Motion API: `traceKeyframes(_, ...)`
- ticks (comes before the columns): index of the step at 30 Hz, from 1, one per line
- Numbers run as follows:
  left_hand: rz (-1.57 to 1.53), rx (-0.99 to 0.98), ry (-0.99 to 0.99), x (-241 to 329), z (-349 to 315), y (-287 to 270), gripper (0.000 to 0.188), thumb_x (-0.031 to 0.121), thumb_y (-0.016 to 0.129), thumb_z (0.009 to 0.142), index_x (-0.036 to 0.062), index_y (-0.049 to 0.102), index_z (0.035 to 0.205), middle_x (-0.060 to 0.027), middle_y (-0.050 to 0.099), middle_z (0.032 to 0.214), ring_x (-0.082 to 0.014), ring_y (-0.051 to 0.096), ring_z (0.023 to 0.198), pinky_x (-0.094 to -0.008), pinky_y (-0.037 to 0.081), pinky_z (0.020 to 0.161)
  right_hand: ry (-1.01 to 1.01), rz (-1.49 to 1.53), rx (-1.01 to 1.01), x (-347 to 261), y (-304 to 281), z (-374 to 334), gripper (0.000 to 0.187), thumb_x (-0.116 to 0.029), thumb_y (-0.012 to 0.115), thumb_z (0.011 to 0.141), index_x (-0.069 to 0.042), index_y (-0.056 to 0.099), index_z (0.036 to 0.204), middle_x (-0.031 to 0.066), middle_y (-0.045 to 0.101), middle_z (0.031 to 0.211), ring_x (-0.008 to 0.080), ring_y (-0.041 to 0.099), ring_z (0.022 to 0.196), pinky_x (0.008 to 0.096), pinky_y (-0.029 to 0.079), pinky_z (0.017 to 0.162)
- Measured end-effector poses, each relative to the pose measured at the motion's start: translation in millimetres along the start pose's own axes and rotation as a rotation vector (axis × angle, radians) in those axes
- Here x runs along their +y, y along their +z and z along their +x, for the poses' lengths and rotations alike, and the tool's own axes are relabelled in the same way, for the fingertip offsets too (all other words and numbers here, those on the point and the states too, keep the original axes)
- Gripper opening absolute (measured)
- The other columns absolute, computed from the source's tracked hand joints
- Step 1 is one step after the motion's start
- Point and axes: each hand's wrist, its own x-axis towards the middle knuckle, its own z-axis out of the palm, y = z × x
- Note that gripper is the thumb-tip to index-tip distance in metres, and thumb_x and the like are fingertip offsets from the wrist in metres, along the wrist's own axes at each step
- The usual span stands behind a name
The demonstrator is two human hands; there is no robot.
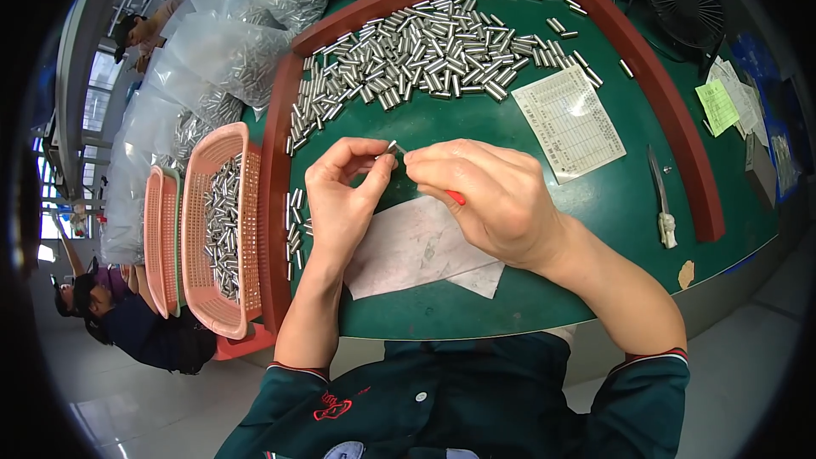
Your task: Inspecting and cleaning the interior of small cylindrical metal parts using a thin probe tool at a manufacturing workbench.
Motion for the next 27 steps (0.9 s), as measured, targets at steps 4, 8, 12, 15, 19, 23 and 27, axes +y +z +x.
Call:
traceKeyframes(4,0.204,-0.01,0.167,4,-3,3,0.007,-0.002,0.061,0.074,-0.0037,0.061,0.081,-0.0061,0.063,0.073,-0.0095,0.06,0.067,-0.0202,0.047,0.061,0.006,-0.026,0.055,-10,-8,3,0.018,-0.004,0.067,0.069,0.0,0.054,0.082,0.0112,0.061,0.073,0.0239,0.06,0.061,0.0269,0.049,0.049)
traceKeyframes(8,-0.123,-0.012,-0.117,3,-1,1,0.009,-0.001,0.059,0.077,-0.0044,0.058,0.086,-0.009,0.063,0.076,-0.0122,0.061,0.065,-0.021,0.049,0.061,-0.03,-0.052,0.113,-14,-12,8,0.019,-0.007,0.067,0.071,-0.001,0.052,0.082,0.0111,0.061,0.071,0.0224,0.061,0.06,0.0261,0.048,0.047)
traceKeyframes(12,-0.464,-0.083,-0.294,6,4,-6,0.01,0.004,0.053,0.084,-0.0029,0.055,0.09,-0.0108,0.062,0.076,-0.0129,0.06,0.064,-0.0214,0.049,0.059,-0.041,-0.011,0.173,-5,-7,2,0.019,-0.006,0.066,0.072,-0.001,0.052,0.083,0.0113,0.061,0.073,0.0215,0.061,0.061,0.0259,0.048,0.047)
traceKeyframes(15,-0.602,-0.118,-0.4,4,4,-7,0.01,0.006,0.053,0.084,-0.003,0.053,0.087,-0.0119,0.061,0.074,-0.0143,0.059,0.062,-0.023,0.048,0.058,-0.041,-0.015,0.129,-9,-7,3,0.018,-0.006,0.066,0.072,-0.001,0.053,0.084,0.0115,0.061,0.074,0.0216,0.061,0.061,0.0258,0.048,0.047)
traceKeyframes(19,-0.585,-0.16,-0.408,5,4,-6,0.009,0.008,0.051,0.086,-0.0008,0.053,0.087,-0.0112,0.062,0.074,-0.0135,0.06,0.062,-0.022,0.049,0.057,-0.042,-0.024,0.121,-11,-7,2,0.018,-0.006,0.066,0.072,-0.001,0.053,0.084,0.0113,0.061,0.074,0.0215,0.06,0.06,0.0256,0.047,0.046)
traceKeyframes(23,-0.587,-0.169,-0.421,4,4,-7,0.009,0.008,0.051,0.086,-0.0007,0.052,0.087,-0.0112,0.062,0.074,-0.0135,0.06,0.061,-0.0222,0.049,0.057,-0.038,-0.021,0.116,-10,-5,3,0.019,-0.007,0.066,0.072,-0.002,0.053,0.084,0.011,0.061,0.074,0.021,0.059,0.059,0.0256,0.047,0.046)
traceKeyframes(27,-0.586,-0.174,-0.427,4,4,-8,0.009,0.008,0.051,0.086,-0.0007,0.052,0.087,-0.0114,0.062,0.074,-0.0137,0.06,0.061,-0.0222,0.049,0.057,-0.035,-0.046,0.024,-12,-8,3,0.015,-0.013,0.056,0.083,-0.002,0.048,0.09,0.0138,0.062,0.078,0.0235,0.062,0.066,0.0261,0.049,0.049)
